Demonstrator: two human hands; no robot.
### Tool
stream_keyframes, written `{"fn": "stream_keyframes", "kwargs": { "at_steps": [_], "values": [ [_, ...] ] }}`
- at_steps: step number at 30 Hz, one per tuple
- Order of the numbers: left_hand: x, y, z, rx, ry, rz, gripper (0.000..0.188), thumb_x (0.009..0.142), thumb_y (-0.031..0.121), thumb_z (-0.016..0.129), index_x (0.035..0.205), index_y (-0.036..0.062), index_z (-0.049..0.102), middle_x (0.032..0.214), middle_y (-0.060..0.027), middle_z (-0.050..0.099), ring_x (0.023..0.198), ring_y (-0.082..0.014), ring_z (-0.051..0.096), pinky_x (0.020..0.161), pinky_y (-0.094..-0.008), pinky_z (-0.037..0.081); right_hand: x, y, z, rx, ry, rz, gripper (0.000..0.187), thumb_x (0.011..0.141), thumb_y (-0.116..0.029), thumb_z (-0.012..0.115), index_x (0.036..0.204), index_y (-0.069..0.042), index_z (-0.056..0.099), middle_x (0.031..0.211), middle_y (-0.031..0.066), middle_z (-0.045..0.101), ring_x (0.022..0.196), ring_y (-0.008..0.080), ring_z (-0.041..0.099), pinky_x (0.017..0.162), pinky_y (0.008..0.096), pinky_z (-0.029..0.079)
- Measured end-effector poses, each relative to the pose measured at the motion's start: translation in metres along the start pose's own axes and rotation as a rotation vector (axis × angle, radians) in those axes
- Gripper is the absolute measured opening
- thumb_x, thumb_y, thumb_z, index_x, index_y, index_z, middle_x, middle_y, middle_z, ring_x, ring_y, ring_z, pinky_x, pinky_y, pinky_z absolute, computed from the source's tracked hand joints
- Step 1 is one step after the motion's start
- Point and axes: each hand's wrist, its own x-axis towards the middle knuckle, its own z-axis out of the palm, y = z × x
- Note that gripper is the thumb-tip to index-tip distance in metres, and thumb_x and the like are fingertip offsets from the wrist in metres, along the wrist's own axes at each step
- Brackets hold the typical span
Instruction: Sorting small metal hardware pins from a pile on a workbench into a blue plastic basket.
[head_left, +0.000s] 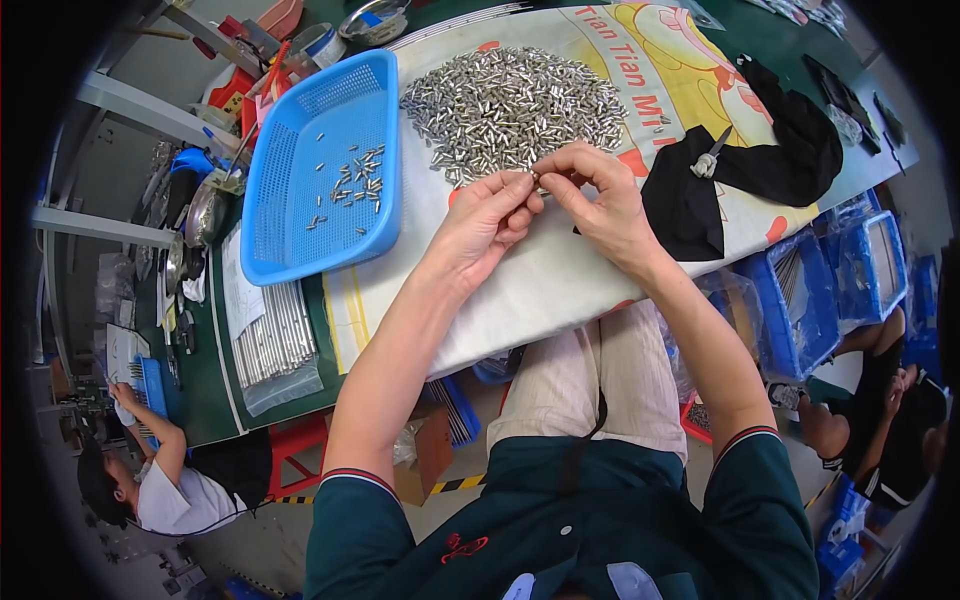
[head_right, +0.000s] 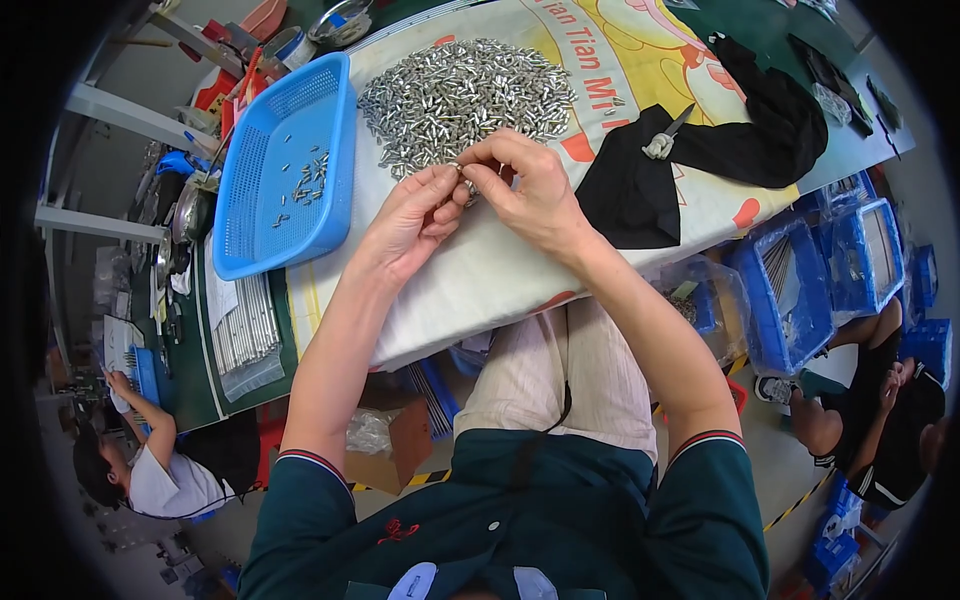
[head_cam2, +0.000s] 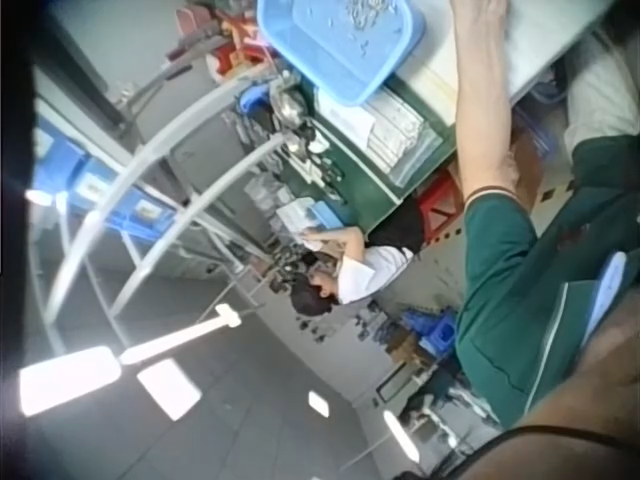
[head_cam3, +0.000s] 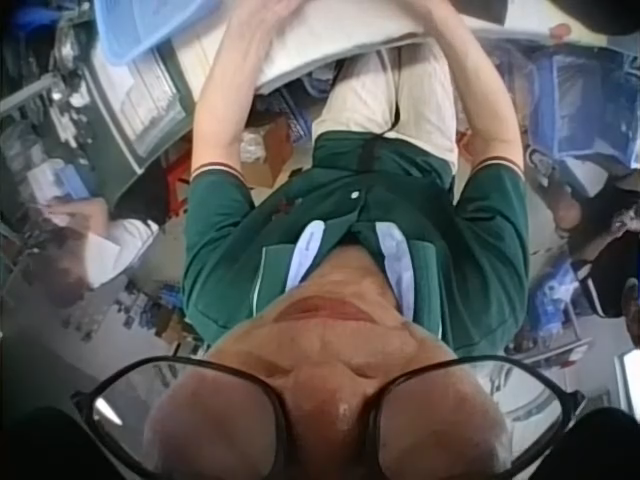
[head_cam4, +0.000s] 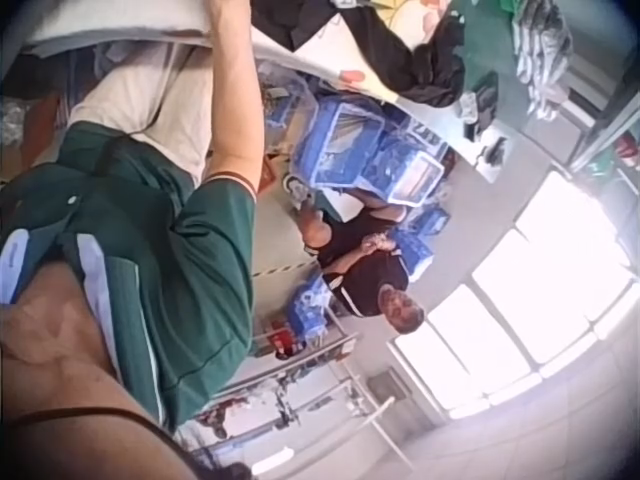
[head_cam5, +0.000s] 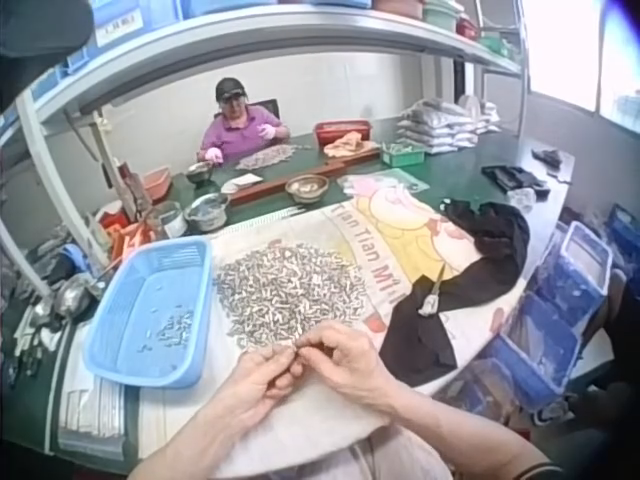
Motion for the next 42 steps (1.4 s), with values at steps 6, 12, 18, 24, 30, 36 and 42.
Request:
{"fn": "stream_keyframes", "kwargs": {
  "at_steps": [6, 12, 18, 24, 30, 36, 42],
  "values": [
    [-0.001, 0.002, 0.002, 0.006, 0.04, 0.01, 0.015, 0.09, 0.016, 0.057, 0.093, 0.0011, 0.056, 0.076, -0.0044, 0.058, 0.055, -0.0035, 0.042, 0.044, -0.0166, 0.03, 0.001, -0.004, 0.0, 0.134, -0.013, 0.131, 0.014, 0.08, -0.004, 0.06, 0.092, -0.001, 0.065, 0.085, 0.006, 0.063, 0.074, 0.012, 0.059, 0.063, 0.0234, 0.045],
    [0.002, 0.0, 0.0, 0.004, 0.007, 0.006, 0.014, 0.09, 0.016, 0.057, 0.092, 0.0014, 0.056, 0.076, -0.0043, 0.058, 0.056, -0.0036, 0.043, 0.044, -0.0164, 0.03, 0.001, -0.002, 0.0, 0.153, 0.012, 0.138, 0.013, 0.079, -0.004, 0.06, 0.091, -0.001, 0.065, 0.082, 0.0057, 0.063, 0.072, 0.0116, 0.059, 0.062, 0.0231, 0.045],
    [0.001, 0.0, 0.0, -0.037, 0.011, -0.002, 0.015, 0.091, 0.015, 0.053, 0.094, 0.0002, 0.056, 0.077, -0.0053, 0.059, 0.056, -0.0044, 0.045, 0.044, -0.0164, 0.031, 0.007, 0.005, -0.008, -0.061, 0.041, -0.012, 0.006, 0.075, -0.004, 0.064, 0.079, 0.0, 0.063, 0.072, 0.0094, 0.06, 0.061, 0.0173, 0.059, 0.055, 0.0277, 0.047],
    [-0.002, 0.003, -0.011, -0.266, -0.038, -0.045, 0.02, 0.092, 0.012, 0.05, 0.101, -0.0041, 0.056, 0.085, -0.0122, 0.061, 0.064, -0.0112, 0.054, 0.049, -0.0182, 0.042, 0.031, 0.025, -0.066, -0.687, 0.098, 0.163, 0.013, 0.074, -0.011, 0.06, 0.082, -0.004, 0.066, 0.072, 0.01, 0.064, 0.066, 0.021, 0.064, 0.061, 0.0308, 0.049],
    [0.007, 0.004, -0.002, -0.409, -0.065, -0.063, 0.031, 0.093, 0.008, 0.042, 0.115, -0.0147, 0.042, 0.118, -0.0284, 0.049, 0.111, -0.0331, 0.052, 0.093, -0.0357, 0.049, 0.034, 0.052, -0.108, -1.086, 0.148, 0.12, 0.017, 0.074, -0.012, 0.059, 0.088, -0.005, 0.066, 0.086, 0.0113, 0.062, 0.084, 0.0292, 0.06, 0.07, 0.0376, 0.048],
    [0.005, 0.005, -0.012, -0.479, -0.104, -0.08, 0.034, 0.092, 0.003, 0.042, 0.119, -0.0154, 0.038, 0.123, -0.0305, 0.045, 0.117, -0.035, 0.047, 0.098, -0.0381, 0.045, 0.031, 0.006, -0.06, -0.592, 0.076, 0.019, 0.014, 0.076, -0.009, 0.06, 0.087, -0.004, 0.066, 0.081, 0.009, 0.061, 0.074, 0.0242, 0.06, 0.067, 0.0338, 0.047],
    [0.001, 0.006, -0.002, -0.265, -0.052, 0.013, 0.034, 0.089, -0.004, 0.043, 0.121, -0.0137, 0.038, 0.125, -0.0299, 0.043, 0.119, -0.0335, 0.046, 0.101, -0.0365, 0.043, 0.027, -0.001, -0.022, -0.371, 0.095, -0.147, 0.01, 0.072, -0.001, 0.061, 0.082, -0.003, 0.065, 0.078, 0.0089, 0.06, 0.071, 0.0235, 0.061, 0.063, 0.0317, 0.048]
  ]
}}
